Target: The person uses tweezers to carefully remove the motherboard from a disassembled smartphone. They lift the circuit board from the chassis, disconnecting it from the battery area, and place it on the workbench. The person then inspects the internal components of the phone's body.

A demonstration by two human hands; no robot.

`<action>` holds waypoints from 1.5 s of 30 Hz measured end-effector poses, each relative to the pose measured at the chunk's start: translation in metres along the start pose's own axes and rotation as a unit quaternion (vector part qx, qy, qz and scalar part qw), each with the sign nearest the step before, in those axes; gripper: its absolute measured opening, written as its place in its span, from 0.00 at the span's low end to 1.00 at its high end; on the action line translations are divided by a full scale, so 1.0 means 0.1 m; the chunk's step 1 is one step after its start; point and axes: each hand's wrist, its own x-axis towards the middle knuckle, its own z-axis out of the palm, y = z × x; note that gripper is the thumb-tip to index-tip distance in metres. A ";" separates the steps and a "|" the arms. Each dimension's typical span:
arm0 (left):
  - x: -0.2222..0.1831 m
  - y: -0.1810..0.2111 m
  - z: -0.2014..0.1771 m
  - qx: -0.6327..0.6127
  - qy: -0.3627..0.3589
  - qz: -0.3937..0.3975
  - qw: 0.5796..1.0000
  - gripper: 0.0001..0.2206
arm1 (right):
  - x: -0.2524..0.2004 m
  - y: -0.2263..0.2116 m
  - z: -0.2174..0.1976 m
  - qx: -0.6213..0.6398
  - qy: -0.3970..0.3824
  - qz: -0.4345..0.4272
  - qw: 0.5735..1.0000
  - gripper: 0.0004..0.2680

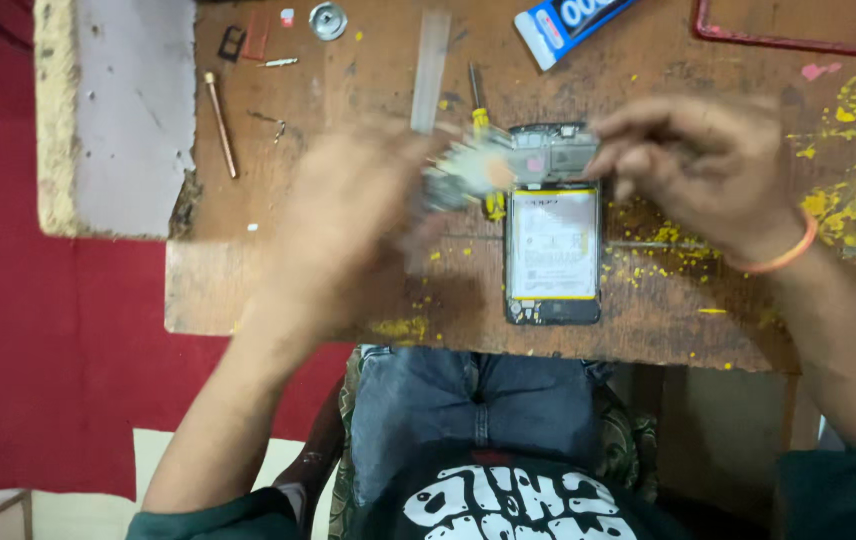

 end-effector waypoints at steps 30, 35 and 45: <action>-0.21 -0.75 0.10 0.121 0.122 0.096 0.980 0.15 | 0.13 0.46 -0.31 -0.058 -0.181 0.044 0.981 0.06; 0.01 -0.43 0.14 0.057 0.028 0.151 0.986 0.18 | 0.16 0.45 -0.30 -0.028 -0.188 0.030 0.981 0.06; 0.78 -0.27 0.41 -0.142 -0.115 0.177 0.967 0.16 | 0.20 0.41 -0.33 -0.079 -0.196 0.032 0.977 0.05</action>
